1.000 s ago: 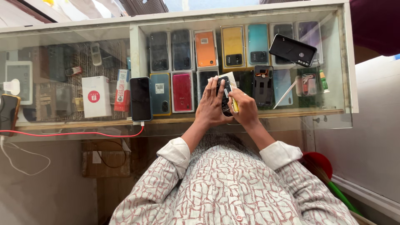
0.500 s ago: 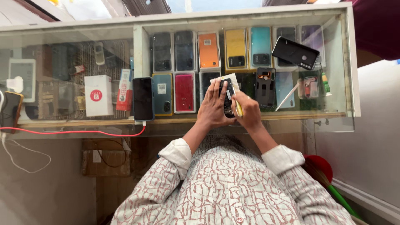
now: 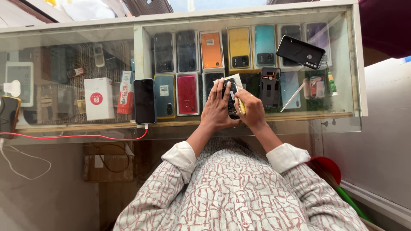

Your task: The person uses a metal prying tool to separate the back cover of a disassembled smartphone. They then retrieve a small white cloth and wipe the internal components and edges of the phone's chassis.

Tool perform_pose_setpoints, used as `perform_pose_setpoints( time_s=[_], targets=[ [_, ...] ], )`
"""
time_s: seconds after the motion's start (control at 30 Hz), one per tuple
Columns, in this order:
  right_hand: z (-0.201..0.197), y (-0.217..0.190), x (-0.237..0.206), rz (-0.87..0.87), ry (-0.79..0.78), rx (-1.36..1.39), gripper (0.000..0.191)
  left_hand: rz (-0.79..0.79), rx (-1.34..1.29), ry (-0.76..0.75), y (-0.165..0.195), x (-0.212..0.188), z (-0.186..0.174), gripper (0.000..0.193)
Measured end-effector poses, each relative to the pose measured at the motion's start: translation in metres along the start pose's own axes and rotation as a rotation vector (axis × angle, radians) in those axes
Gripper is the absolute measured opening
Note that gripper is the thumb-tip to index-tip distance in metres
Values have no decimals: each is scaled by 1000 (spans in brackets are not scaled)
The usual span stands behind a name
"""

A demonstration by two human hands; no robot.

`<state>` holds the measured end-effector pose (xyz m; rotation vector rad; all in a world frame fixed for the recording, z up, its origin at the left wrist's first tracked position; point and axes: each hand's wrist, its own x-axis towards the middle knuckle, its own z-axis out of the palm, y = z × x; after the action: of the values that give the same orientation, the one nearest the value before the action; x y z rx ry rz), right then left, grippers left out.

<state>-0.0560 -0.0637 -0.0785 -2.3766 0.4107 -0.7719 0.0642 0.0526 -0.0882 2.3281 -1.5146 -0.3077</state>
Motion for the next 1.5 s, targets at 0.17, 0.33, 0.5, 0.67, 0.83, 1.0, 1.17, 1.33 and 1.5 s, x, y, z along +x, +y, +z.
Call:
perform_pose_setpoints(
  time_s=[0.17, 0.33, 0.5, 0.67, 0.83, 1.0, 1.17, 1.33, 1.5],
  targets=[
    [1, -1, -2, 30, 12, -2, 14, 9, 24, 8, 0, 1, 0, 138],
    [1, 2, 2, 43, -15, 15, 13, -20, -2, -24, 1, 1, -1, 138],
    [0, -1, -3, 18, 19, 7, 15, 5, 8, 4, 1, 1, -1, 138],
    [4, 1, 4, -21, 14, -35, 14, 3, 9, -3, -1, 0, 2, 137],
    [2, 1, -1, 3, -15, -17, 14, 2, 29, -1, -1, 1, 2, 138],
    [3, 3, 2, -12, -8, -22, 13, -14, 11, -18, 0, 1, 2, 138],
    [2, 2, 1, 38, -28, 17, 13, 2, 59, -13, 0, 1, 1, 136],
    [3, 1, 1, -1, -6, -17, 13, -5, 11, -10, 1, 0, -1, 137],
    [2, 1, 4, 55, -32, -6, 14, -4, 19, -17, 2, 1, -4, 137]
  ],
)
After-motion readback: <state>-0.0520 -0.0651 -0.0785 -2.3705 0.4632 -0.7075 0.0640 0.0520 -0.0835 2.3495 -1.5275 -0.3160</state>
